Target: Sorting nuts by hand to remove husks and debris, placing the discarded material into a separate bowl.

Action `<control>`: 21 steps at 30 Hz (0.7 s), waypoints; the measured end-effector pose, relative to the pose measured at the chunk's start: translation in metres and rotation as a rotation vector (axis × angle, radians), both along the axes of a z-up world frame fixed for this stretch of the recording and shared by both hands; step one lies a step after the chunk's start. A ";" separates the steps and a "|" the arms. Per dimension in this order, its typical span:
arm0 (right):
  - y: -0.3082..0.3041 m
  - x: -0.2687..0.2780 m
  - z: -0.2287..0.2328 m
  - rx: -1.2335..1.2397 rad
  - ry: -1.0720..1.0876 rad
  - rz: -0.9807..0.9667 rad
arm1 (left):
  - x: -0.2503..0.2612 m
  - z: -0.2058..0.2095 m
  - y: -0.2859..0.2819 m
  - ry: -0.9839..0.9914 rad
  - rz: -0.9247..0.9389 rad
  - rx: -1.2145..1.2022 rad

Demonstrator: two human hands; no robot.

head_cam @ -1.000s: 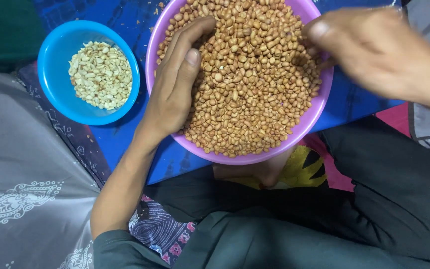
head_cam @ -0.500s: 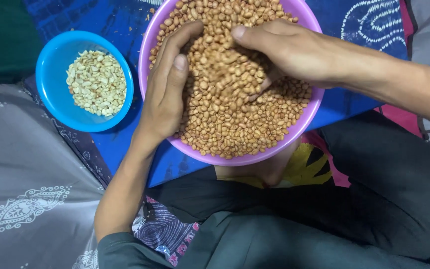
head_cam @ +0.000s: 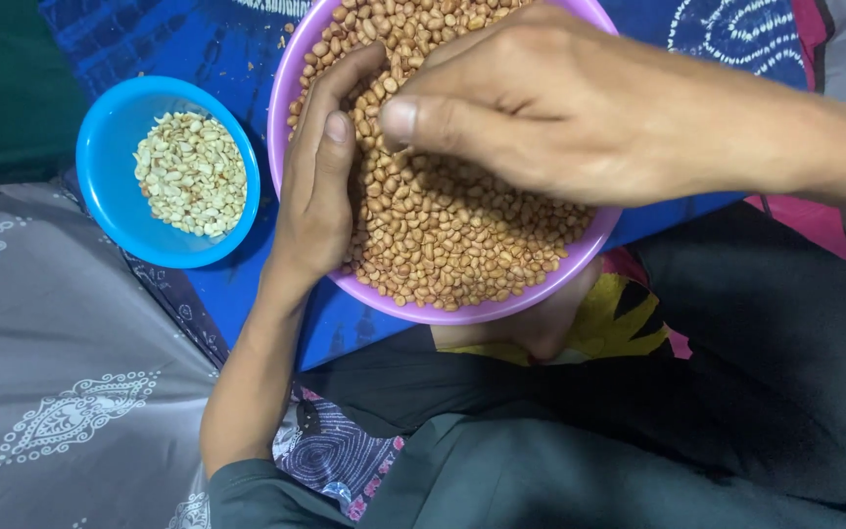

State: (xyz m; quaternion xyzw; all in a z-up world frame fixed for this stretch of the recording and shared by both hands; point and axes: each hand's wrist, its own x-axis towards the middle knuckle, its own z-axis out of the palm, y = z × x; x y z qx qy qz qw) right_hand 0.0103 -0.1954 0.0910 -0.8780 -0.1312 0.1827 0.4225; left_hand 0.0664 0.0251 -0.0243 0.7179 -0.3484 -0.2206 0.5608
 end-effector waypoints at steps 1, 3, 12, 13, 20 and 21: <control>-0.004 0.000 0.003 -0.038 0.024 -0.016 | 0.000 -0.001 0.000 0.002 0.000 0.003; -0.016 -0.004 0.002 -0.077 0.048 -0.029 | 0.000 0.000 0.001 0.005 0.002 0.005; -0.064 -0.008 -0.066 -0.534 0.080 -0.181 | 0.000 0.000 0.000 -0.040 0.003 -0.020; -0.058 -0.006 -0.074 -0.409 0.107 -0.173 | 0.000 -0.001 0.000 -0.040 0.002 -0.021; -0.032 0.000 -0.101 -0.042 0.333 -0.334 | -0.002 0.002 -0.005 -0.169 0.013 0.031; -0.033 -0.001 -0.103 -0.038 0.330 -0.334 | -0.002 0.002 -0.005 -0.172 0.012 0.035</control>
